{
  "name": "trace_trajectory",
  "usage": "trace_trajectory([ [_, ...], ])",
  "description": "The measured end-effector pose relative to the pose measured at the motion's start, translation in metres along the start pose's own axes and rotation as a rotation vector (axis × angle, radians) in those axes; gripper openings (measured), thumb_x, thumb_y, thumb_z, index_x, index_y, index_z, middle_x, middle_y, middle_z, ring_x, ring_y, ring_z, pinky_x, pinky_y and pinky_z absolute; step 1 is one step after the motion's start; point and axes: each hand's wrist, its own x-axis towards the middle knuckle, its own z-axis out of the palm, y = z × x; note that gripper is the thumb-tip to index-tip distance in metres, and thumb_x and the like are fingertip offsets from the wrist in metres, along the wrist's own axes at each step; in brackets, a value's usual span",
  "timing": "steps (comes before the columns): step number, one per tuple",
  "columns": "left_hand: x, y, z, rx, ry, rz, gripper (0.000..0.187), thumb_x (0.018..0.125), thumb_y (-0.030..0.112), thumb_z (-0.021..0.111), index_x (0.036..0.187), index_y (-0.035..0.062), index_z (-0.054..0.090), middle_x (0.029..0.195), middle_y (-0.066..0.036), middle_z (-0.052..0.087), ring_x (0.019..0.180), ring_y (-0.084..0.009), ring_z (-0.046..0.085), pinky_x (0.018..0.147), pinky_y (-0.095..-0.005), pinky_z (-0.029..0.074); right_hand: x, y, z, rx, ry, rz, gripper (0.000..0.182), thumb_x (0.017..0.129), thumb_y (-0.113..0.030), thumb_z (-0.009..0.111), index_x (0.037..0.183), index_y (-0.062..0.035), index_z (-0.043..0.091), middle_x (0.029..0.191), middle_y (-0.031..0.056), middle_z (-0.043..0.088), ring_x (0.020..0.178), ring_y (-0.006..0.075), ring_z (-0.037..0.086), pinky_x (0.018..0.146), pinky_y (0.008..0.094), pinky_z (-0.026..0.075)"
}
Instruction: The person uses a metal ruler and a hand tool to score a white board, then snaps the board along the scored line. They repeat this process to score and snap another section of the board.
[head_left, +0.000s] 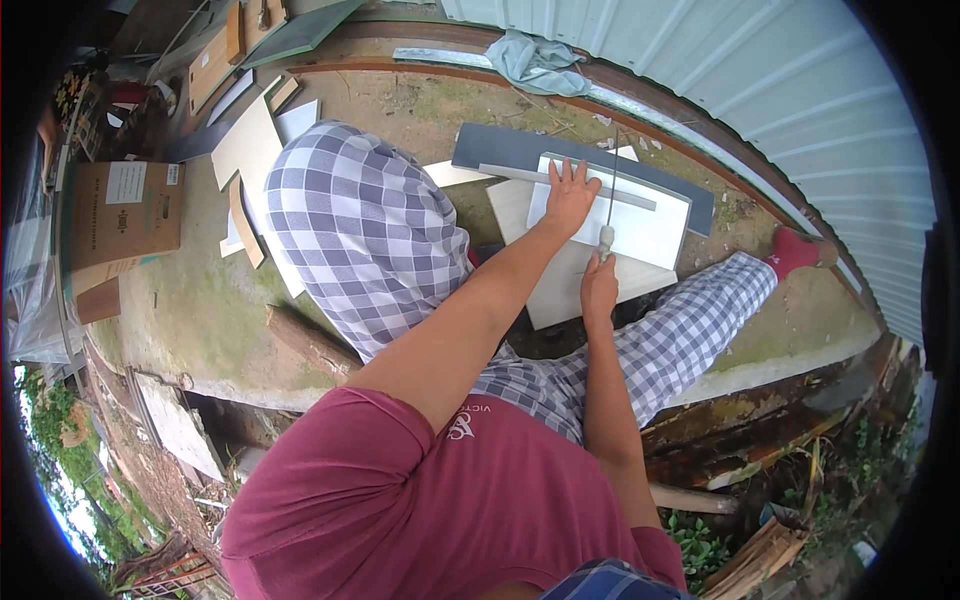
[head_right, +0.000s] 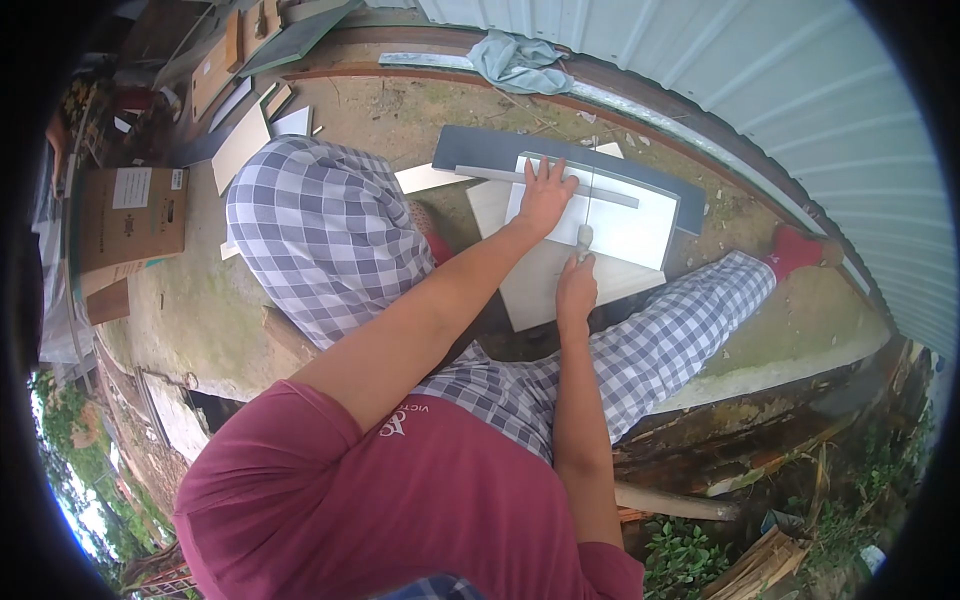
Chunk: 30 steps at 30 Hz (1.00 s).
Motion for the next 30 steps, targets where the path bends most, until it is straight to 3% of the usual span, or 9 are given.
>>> trace_trajectory([
  [11,0.005,0.001,-0.001,-0.028,-0.022,-0.02,0.015,0.081,0.01,0.049,0.095,0.0076,0.055,0.124,-0.02,0.047,0.118,-0.0449,0.039,0.097,-0.065,0.019,0.027,-0.012,-0.011,0.002,0.013,-0.079,0.037,0.092,-0.037,0.039,0.103,-0.0017,0.045,0.083,0.0291,0.06,0.081,0.0474,0.057,0.071,0.0535,0.044],
  [17,0.006,0.0,0.002,0.013,-0.071,-0.042,0.017,0.081,0.01,0.049,0.096,0.0082,0.056,0.122,-0.02,0.049,0.117,-0.044,0.041,0.097,-0.0644,0.021,-0.013,0.016,0.003,0.029,0.007,-0.037,0.037,0.092,-0.037,0.039,0.104,-0.0022,0.045,0.084,0.0289,0.06,0.082,0.0475,0.057,0.072,0.0531,0.044],
  [23,0.005,0.003,-0.004,0.046,-0.06,-0.032,0.018,0.081,0.01,0.049,0.097,0.0088,0.056,0.122,-0.019,0.049,0.116,-0.0433,0.042,0.096,-0.0642,0.021,0.03,-0.004,-0.013,0.005,-0.005,-0.112,0.038,0.092,-0.037,0.039,0.104,-0.0018,0.045,0.087,0.0286,0.06,0.084,0.0465,0.057,0.073,0.0526,0.044],
  [30,0.009,0.002,0.002,0.032,-0.073,-0.056,0.018,0.081,0.01,0.049,0.097,0.0092,0.057,0.122,-0.019,0.049,0.116,-0.043,0.042,0.097,-0.0641,0.021,-0.007,0.012,-0.001,0.006,0.006,-0.042,0.037,0.092,-0.037,0.039,0.105,-0.0024,0.045,0.086,0.0278,0.061,0.083,0.0466,0.057,0.073,0.0525,0.044],
])
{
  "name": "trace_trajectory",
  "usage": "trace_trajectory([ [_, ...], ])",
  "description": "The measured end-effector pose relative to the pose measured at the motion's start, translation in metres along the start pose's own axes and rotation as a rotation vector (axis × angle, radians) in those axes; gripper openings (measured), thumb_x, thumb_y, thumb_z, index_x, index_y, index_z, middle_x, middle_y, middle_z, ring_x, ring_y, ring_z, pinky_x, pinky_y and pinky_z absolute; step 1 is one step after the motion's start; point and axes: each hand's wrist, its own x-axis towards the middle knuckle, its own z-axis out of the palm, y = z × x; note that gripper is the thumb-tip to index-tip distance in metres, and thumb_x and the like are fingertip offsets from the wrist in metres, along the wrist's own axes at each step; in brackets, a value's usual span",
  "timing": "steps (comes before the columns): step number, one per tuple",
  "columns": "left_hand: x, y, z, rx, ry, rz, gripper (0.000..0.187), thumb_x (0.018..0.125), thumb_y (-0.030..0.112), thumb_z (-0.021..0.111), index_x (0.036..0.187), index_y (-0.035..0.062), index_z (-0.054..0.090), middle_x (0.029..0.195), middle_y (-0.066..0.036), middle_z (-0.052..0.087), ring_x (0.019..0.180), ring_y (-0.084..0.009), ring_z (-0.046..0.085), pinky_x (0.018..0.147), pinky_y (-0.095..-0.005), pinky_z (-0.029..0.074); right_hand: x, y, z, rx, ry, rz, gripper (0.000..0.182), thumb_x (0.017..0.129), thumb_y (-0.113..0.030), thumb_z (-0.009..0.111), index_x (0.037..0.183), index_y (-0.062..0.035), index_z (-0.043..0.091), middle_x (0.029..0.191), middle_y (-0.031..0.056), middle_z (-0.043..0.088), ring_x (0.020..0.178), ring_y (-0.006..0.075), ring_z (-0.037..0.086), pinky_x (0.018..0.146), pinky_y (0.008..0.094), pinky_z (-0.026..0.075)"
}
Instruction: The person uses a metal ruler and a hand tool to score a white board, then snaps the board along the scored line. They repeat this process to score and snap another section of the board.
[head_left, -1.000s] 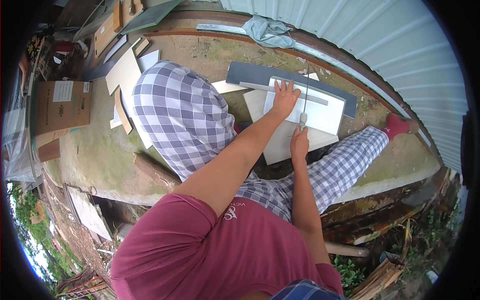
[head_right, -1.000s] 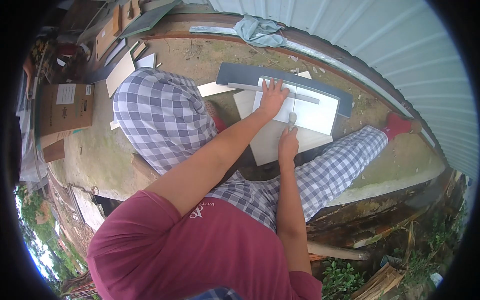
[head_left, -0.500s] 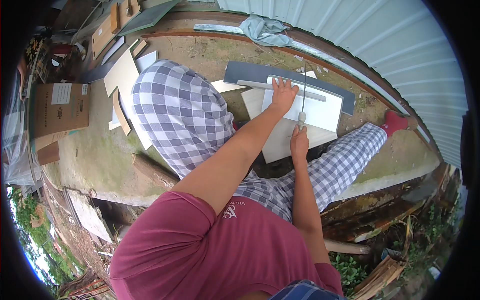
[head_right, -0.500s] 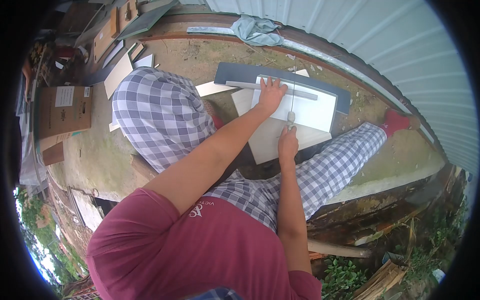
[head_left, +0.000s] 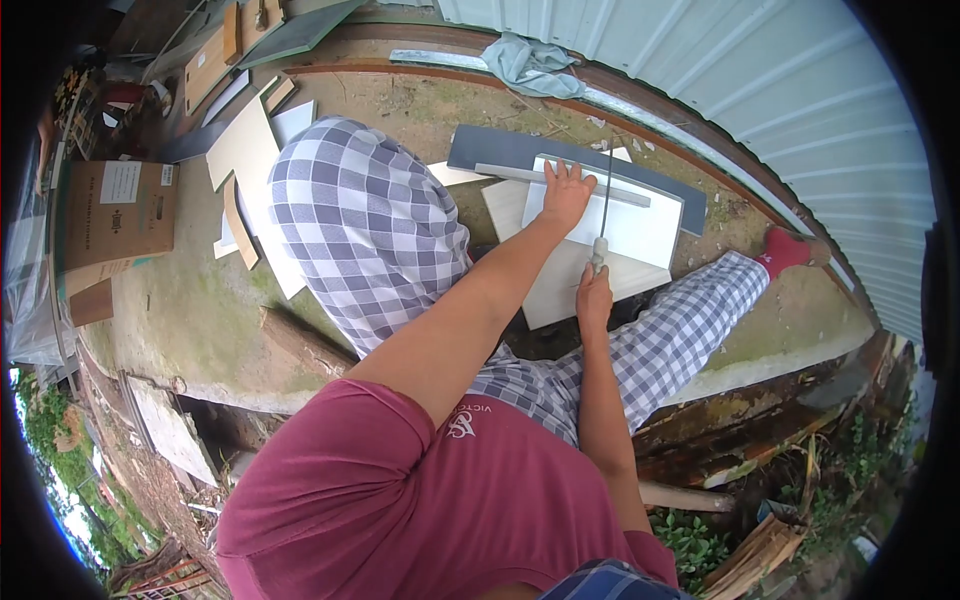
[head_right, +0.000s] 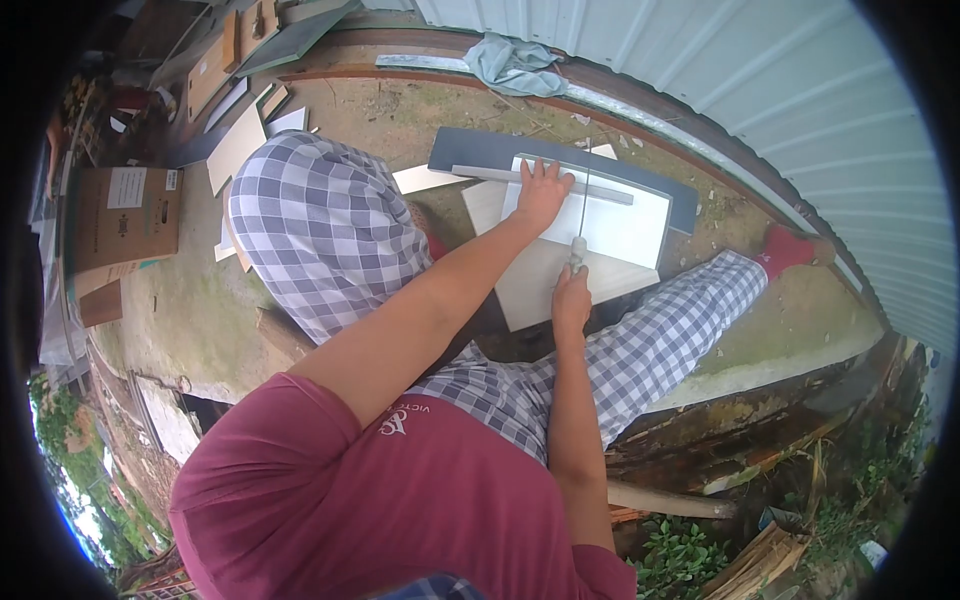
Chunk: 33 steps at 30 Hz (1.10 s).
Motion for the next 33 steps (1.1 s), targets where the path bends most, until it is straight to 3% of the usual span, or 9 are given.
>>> trace_trajectory([
  [5,-0.001,0.002,-0.003,-0.04,-0.055,-0.006,0.02,0.083,0.012,0.046,0.099,0.0097,0.058,0.127,-0.02,0.047,0.12,-0.0452,0.038,0.099,-0.0639,0.016,0.027,-0.011,-0.009,0.006,0.004,-0.036,0.038,0.092,-0.037,0.039,0.107,-0.0023,0.046,0.085,0.0286,0.06,0.082,0.0463,0.058,0.073,0.0524,0.044],
  [13,-0.001,0.0,-0.002,-0.032,-0.001,0.004,0.019,0.08,0.01,0.05,0.098,0.0097,0.058,0.119,-0.019,0.051,0.116,-0.042,0.043,0.098,-0.063,0.02,-0.01,0.002,0.002,0.026,-0.025,0.01,0.038,0.092,-0.037,0.039,0.106,-0.0024,0.046,0.084,0.0294,0.06,0.082,0.0465,0.058,0.071,0.0526,0.045],
  [22,0.002,-0.001,-0.003,-0.069,-0.012,-0.054,0.02,0.08,0.015,0.056,0.099,0.0109,0.059,0.11,-0.013,0.056,0.112,-0.0383,0.045,0.098,-0.0618,0.022,0.021,-0.009,-0.008,-0.033,0.01,-0.059,0.038,0.092,-0.037,0.039,0.106,-0.0024,0.046,0.082,0.028,0.061,0.079,0.0458,0.058,0.07,0.0531,0.044],
  [24,-0.002,0.0,-0.003,-0.02,0.044,-0.029,0.022,0.081,0.011,0.048,0.1,0.0111,0.06,0.109,-0.013,0.057,0.113,-0.0397,0.046,0.098,-0.0613,0.021,0.0,-0.004,-0.007,-0.033,-0.003,-0.027,0.038,0.092,-0.037,0.039,0.105,-0.0022,0.046,0.081,0.0278,0.061,0.079,0.0457,0.058,0.069,0.0532,0.044],
  [28,-0.001,-0.003,0.001,-0.039,-0.003,-0.026,0.022,0.082,0.011,0.048,0.1,0.0109,0.059,0.113,-0.014,0.056,0.115,-0.0402,0.045,0.099,-0.0616,0.02,-0.004,0.0,-0.01,-0.012,-0.041,-0.001,0.038,0.092,-0.038,0.04,0.105,-0.0026,0.045,0.081,0.0273,0.061,0.08,0.0454,0.058,0.069,0.0528,0.045],
  [30,0.002,-0.003,-0.001,-0.046,-0.026,-0.036,0.022,0.079,0.016,0.057,0.101,0.0103,0.057,0.12,-0.016,0.052,0.116,-0.0413,0.043,0.098,-0.0627,0.021,0.013,-0.013,-0.012,-0.009,-0.033,0.002,0.038,0.091,-0.038,0.04,0.105,-0.0028,0.045,0.082,0.0274,0.061,0.08,0.0456,0.058,0.069,0.0528,0.045],
  [33,-0.002,-0.003,0.001,-0.022,0.04,-0.007,0.022,0.079,0.016,0.058,0.1,0.0102,0.057,0.12,-0.016,0.052,0.116,-0.0416,0.042,0.098,-0.0627,0.021,0.031,-0.019,-0.017,-0.024,-0.01,-0.019,0.038,0.091,-0.039,0.041,0.104,-0.0033,0.046,0.083,0.0276,0.061,0.08,0.046,0.058,0.07,0.0527,0.045],
])
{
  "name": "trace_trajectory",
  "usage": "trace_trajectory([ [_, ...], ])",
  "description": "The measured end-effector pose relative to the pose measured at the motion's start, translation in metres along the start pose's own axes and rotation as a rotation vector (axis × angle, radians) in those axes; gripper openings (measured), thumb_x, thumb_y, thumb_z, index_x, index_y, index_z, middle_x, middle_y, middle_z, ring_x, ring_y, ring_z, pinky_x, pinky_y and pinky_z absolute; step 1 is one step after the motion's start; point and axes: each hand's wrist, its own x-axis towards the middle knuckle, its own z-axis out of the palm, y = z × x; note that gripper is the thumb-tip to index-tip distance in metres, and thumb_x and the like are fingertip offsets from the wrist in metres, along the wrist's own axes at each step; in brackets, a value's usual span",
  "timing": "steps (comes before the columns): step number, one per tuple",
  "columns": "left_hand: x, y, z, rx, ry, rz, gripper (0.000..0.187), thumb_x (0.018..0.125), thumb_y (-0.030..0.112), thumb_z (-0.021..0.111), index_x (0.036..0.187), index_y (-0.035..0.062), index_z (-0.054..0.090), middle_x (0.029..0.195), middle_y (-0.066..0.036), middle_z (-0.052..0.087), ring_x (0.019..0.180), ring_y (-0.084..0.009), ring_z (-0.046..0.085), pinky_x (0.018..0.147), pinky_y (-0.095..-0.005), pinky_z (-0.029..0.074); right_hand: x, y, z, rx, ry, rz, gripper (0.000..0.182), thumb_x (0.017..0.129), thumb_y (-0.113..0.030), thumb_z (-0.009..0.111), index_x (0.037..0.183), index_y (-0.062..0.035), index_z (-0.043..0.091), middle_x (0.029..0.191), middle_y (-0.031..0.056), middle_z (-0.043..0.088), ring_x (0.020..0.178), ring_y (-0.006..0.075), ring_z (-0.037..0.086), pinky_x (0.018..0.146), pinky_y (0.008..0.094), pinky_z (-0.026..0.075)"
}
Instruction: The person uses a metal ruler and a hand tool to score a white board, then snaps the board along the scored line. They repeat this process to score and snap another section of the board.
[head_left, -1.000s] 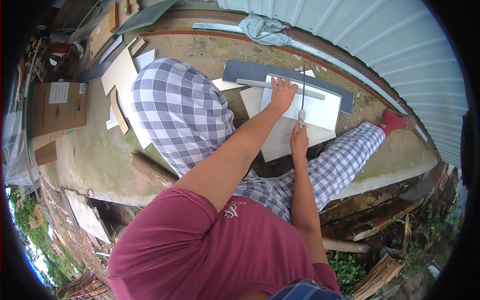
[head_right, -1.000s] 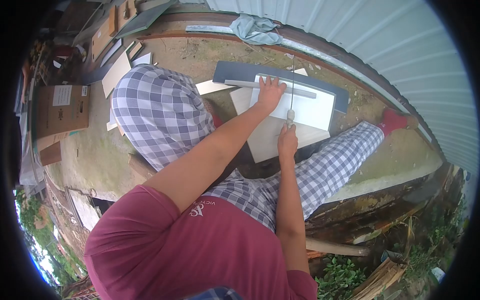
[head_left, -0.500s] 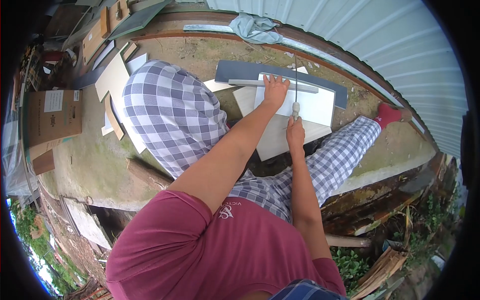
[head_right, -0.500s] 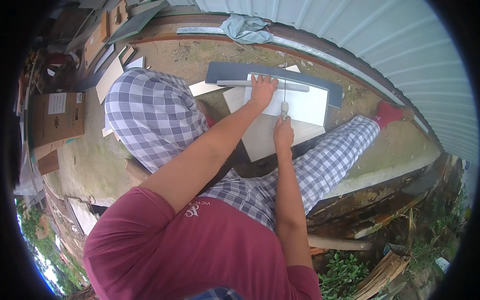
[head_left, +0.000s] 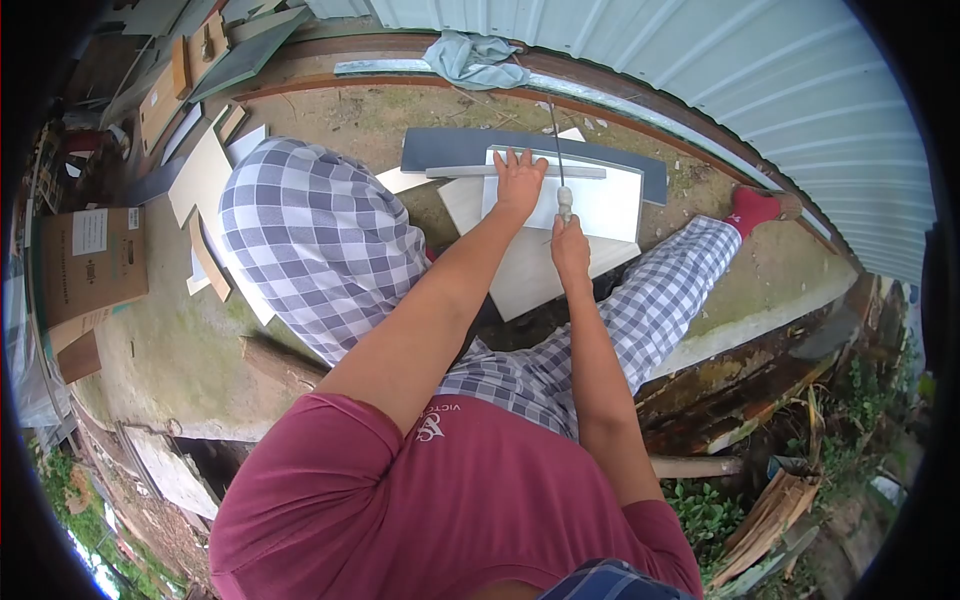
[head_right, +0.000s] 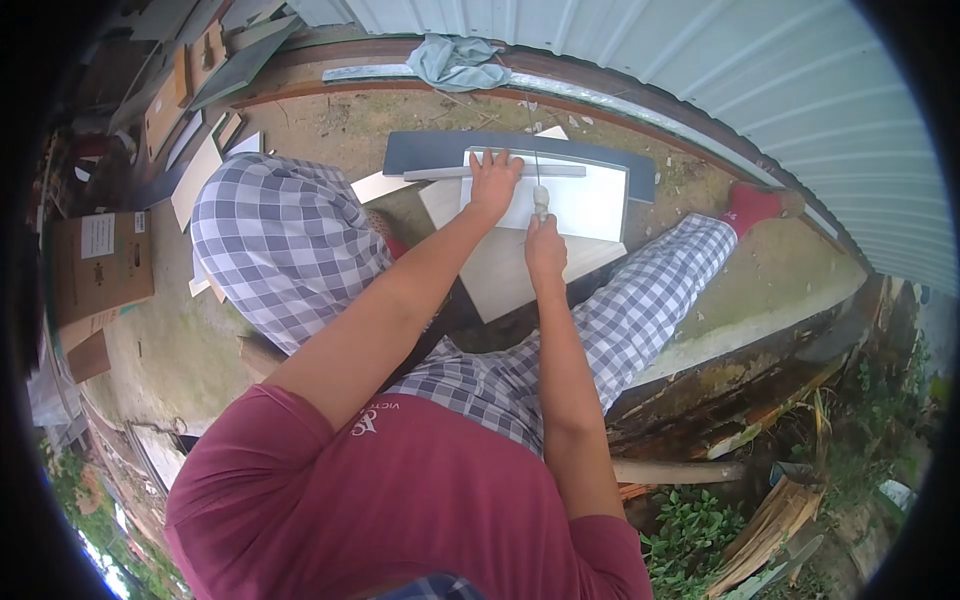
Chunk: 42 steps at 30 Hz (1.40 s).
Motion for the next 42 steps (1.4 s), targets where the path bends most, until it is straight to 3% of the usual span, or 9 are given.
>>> trace_trajectory([
  [4,0.0,0.0,-0.006,-0.039,-0.047,-0.002,0.019,0.082,0.011,0.048,0.098,0.011,0.059,0.125,-0.018,0.05,0.119,-0.0435,0.04,0.099,-0.0626,0.018,-0.013,0.008,0.008,-0.015,-0.005,0.0,0.037,0.091,-0.038,0.041,0.103,-0.0032,0.046,0.083,0.0281,0.061,0.081,0.0459,0.059,0.072,0.0532,0.045],
  [6,0.002,-0.001,-0.003,0.014,-0.061,0.006,0.022,0.079,0.016,0.058,0.101,0.0106,0.057,0.122,-0.016,0.051,0.116,-0.0417,0.043,0.098,-0.0624,0.023,-0.04,0.019,0.009,0.008,-0.035,0.057,0.036,0.091,-0.037,0.041,0.103,-0.003,0.046,0.082,0.029,0.061,0.081,0.046,0.059,0.073,0.0532,0.044],
  [14,-0.002,-0.002,0.002,-0.008,-0.062,0.011,0.026,0.08,0.019,0.059,0.105,0.0116,0.054,0.127,-0.014,0.047,0.12,-0.0415,0.04,0.098,-0.0635,0.023,-0.004,0.0,0.003,0.005,0.038,0.026,0.036,0.091,-0.037,0.043,0.101,-0.0033,0.046,0.078,0.026,0.061,0.079,0.0433,0.06,0.069,0.0516,0.047],
  [21,-0.004,0.002,-0.011,-0.034,-0.137,0.036,0.025,0.081,0.015,0.058,0.105,0.0108,0.053,0.131,-0.016,0.043,0.122,-0.0428,0.036,0.099,-0.0629,0.019,-0.038,0.023,0.01,0.156,0.032,0.086,0.036,0.09,-0.035,0.043,0.104,-0.002,0.045,0.077,0.027,0.06,0.075,0.0452,0.059,0.069,0.0535,0.045],
  [27,-0.004,0.003,-0.014,0.004,-0.141,0.067,0.023,0.082,0.015,0.057,0.104,0.009,0.053,0.131,-0.018,0.043,0.121,-0.0436,0.036,0.098,-0.0637,0.021,-0.009,0.0,-0.001,0.162,0.042,0.037,0.031,0.09,-0.032,0.045,0.098,-0.0023,0.045,0.074,0.0243,0.061,0.072,0.0428,0.06,0.065,0.0503,0.047],
  [33,-0.006,0.003,-0.011,0.023,-0.12,0.067,0.024,0.081,0.015,0.058,0.104,0.009,0.054,0.131,-0.018,0.044,0.12,-0.0433,0.038,0.098,-0.0631,0.023,-0.053,0.024,0.007,0.19,0.037,0.052,0.031,0.09,-0.032,0.045,0.096,-0.0021,0.045,0.072,0.0244,0.06,0.071,0.0423,0.06,0.064,0.0511,0.047],
  [42,-0.006,0.001,-0.006,0.034,-0.094,0.066,0.025,0.079,0.015,0.059,0.103,0.0096,0.054,0.13,-0.016,0.045,0.12,-0.0409,0.039,0.097,-0.0631,0.024,-0.012,0.001,-0.003,0.17,0.029,0.032,0.032,0.09,-0.033,0.044,0.097,-0.002,0.045,0.077,0.0249,0.061,0.076,0.0427,0.06,0.067,0.0521,0.046],
])
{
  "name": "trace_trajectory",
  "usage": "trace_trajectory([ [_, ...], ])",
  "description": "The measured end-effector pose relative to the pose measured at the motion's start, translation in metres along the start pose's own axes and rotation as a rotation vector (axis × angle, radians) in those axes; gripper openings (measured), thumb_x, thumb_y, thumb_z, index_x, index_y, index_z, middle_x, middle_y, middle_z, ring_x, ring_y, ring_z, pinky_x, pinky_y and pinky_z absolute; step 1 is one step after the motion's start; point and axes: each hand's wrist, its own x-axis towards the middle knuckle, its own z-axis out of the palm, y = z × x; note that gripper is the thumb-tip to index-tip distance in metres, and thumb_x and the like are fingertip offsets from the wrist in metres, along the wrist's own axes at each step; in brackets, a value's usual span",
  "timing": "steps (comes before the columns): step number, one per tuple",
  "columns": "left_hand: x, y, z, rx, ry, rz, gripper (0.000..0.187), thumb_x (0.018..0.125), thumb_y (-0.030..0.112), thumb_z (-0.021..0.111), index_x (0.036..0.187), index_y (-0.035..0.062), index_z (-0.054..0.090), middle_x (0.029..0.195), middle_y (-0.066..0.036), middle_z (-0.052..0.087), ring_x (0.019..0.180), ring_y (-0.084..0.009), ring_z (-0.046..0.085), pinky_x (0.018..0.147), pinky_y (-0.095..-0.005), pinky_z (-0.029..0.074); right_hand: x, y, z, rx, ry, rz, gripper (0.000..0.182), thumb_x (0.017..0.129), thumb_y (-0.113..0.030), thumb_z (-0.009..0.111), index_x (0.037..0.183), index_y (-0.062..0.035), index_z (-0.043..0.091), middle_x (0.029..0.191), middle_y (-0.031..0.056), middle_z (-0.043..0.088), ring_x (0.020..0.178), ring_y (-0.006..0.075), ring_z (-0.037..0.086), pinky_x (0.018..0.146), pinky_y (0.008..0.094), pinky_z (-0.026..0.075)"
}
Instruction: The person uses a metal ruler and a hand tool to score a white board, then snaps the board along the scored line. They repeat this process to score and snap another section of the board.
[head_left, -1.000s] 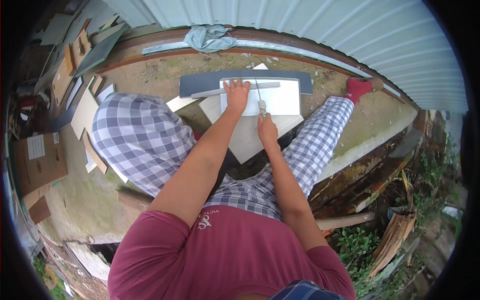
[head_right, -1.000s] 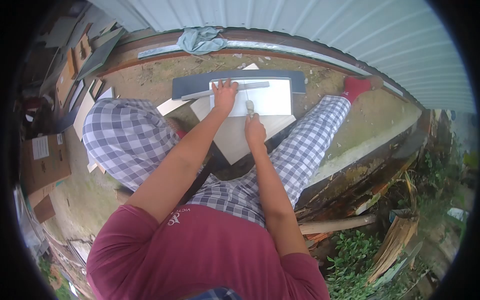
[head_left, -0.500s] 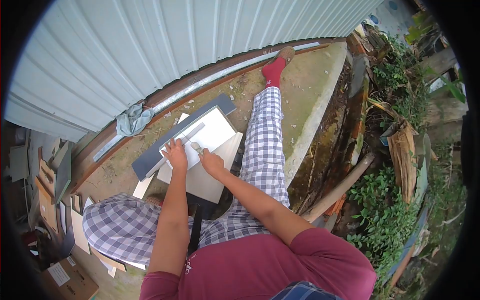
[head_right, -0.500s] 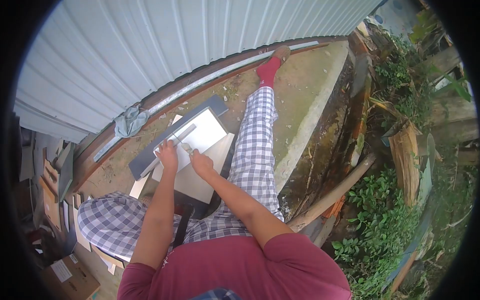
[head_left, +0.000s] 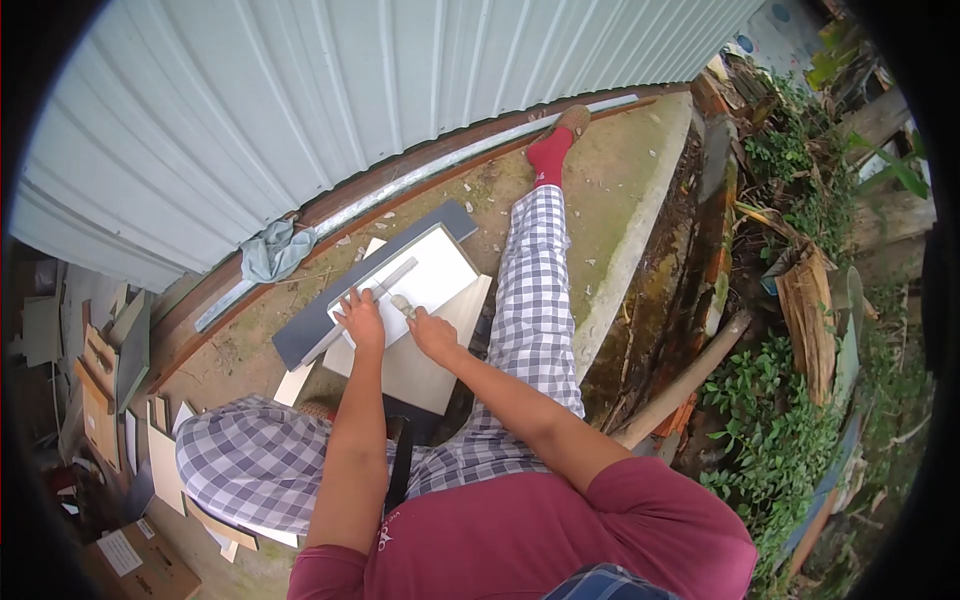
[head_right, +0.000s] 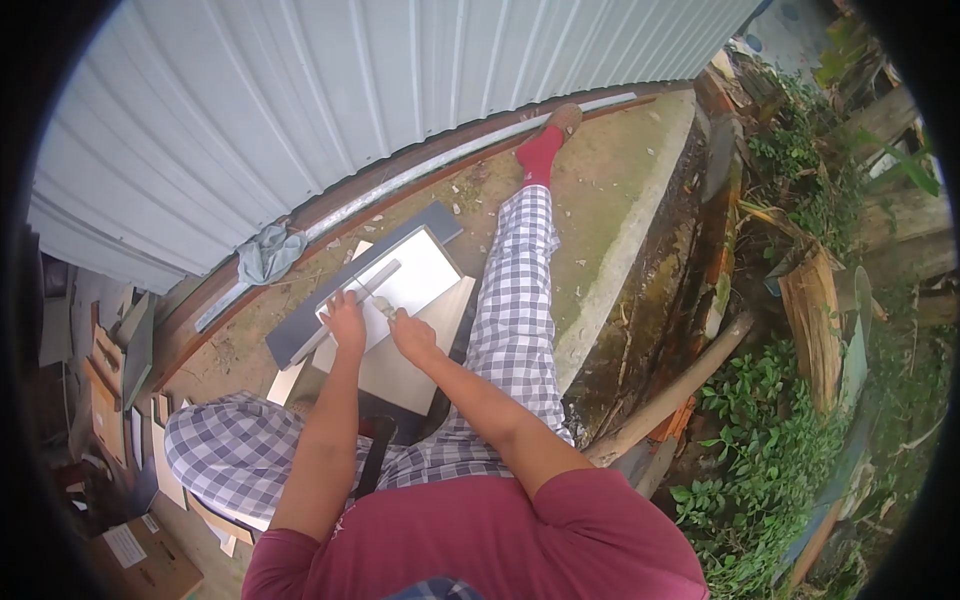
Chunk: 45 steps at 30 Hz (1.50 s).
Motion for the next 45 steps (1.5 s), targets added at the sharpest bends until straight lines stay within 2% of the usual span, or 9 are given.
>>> trace_trajectory([
  [3,-0.002,-0.003,0.008,0.019,0.046,-0.006,0.028,0.078,0.017,0.061,0.104,0.0113,0.054,0.129,-0.014,0.046,0.119,-0.0393,0.04,0.096,-0.0632,0.026,-0.026,0.022,0.006,-0.01,0.022,-0.026,0.032,0.089,-0.034,0.045,0.099,-0.0031,0.046,0.078,0.0263,0.06,0.076,0.0443,0.059,0.067,0.0531,0.045],
  [6,0.0,-0.008,0.03,0.032,0.126,-0.017,0.025,0.079,0.019,0.059,0.103,0.013,0.055,0.127,-0.017,0.047,0.118,-0.0409,0.041,0.097,-0.0634,0.024,-0.041,0.022,0.004,-0.067,-0.04,0.058,0.042,0.089,-0.037,0.044,0.113,-0.0017,0.044,0.083,0.0313,0.059,0.082,0.0484,0.057,0.073,0.0535,0.044],
  [9,-0.001,-0.004,0.02,0.04,0.099,-0.052,0.022,0.081,0.018,0.052,0.102,0.0136,0.056,0.128,-0.016,0.046,0.119,-0.0412,0.04,0.097,-0.0622,0.024,-0.013,0.013,0.01,-0.13,0.007,-0.047,0.035,0.091,-0.036,0.041,0.102,-0.0023,0.046,0.082,0.0297,0.06,0.081,0.0472,0.057,0.072,0.0532,0.044],
  [13,-0.002,0.001,0.008,-0.051,0.052,-0.091,0.021,0.081,0.011,0.048,0.1,0.0132,0.057,0.129,-0.017,0.044,0.122,-0.0428,0.036,0.099,-0.0626,0.02,0.008,0.002,0.011,-0.17,-0.011,-0.086,0.036,0.091,-0.035,0.041,0.103,-0.002,0.046,0.084,0.0298,0.06,0.082,0.0478,0.057,0.073,0.0535,0.043],
  [19,-0.002,0.001,0.008,-0.032,0.092,-0.109,0.02,0.081,0.012,0.047,0.098,0.0126,0.057,0.128,-0.018,0.045,0.122,-0.0435,0.035,0.1,-0.0624,0.018,-0.032,0.03,0.016,-0.135,-0.044,-0.052,0.038,0.091,-0.037,0.041,0.105,-0.0014,0.046,0.085,0.0294,0.06,0.083,0.0471,0.057,0.072,0.0538,0.043],
  [24,-0.004,0.003,0.008,-0.074,0.142,-0.105,0.015,0.081,0.014,0.047,0.092,0.0112,0.057,0.127,-0.02,0.046,0.122,-0.0449,0.035,0.101,-0.0623,0.016,0.004,0.014,0.019,-0.151,0.017,-0.14,0.039,0.092,-0.037,0.04,0.105,-0.001,0.047,0.085,0.0292,0.06,0.081,0.0471,0.057,0.071,0.0536,0.042],
  [32,-0.005,0.001,0.005,-0.03,0.145,-0.093,0.015,0.081,0.014,0.047,0.092,0.0108,0.057,0.127,-0.019,0.046,0.12,-0.0447,0.037,0.101,-0.0623,0.016,-0.033,0.034,0.026,-0.073,-0.017,-0.077,0.039,0.092,-0.035,0.039,0.106,0.0011,0.047,0.089,0.0294,0.059,0.086,0.0481,0.055,0.074,0.0517,0.042],
  [37,-0.006,0.003,0.007,-0.073,0.144,-0.106,0.017,0.082,0.015,0.046,0.093,0.0113,0.058,0.129,-0.019,0.046,0.123,-0.0433,0.035,0.102,-0.0628,0.012,-0.005,0.003,0.015,-0.079,0.001,-0.108,0.039,0.092,-0.035,0.04,0.105,0.0007,0.047,0.089,0.0295,0.059,0.085,0.0478,0.055,0.072,0.0526,0.042],
  [45,-0.006,0.001,0.008,-0.043,0.124,-0.078,0.017,0.081,0.013,0.047,0.094,0.0113,0.058,0.129,-0.019,0.045,0.121,-0.0441,0.036,0.1,-0.0634,0.017,-0.034,0.034,0.021,-0.104,-0.051,-0.049,0.039,0.091,-0.037,0.04,0.105,-0.0012,0.047,0.088,0.0297,0.06,0.085,0.047,0.056,0.072,0.0531,0.043],
])
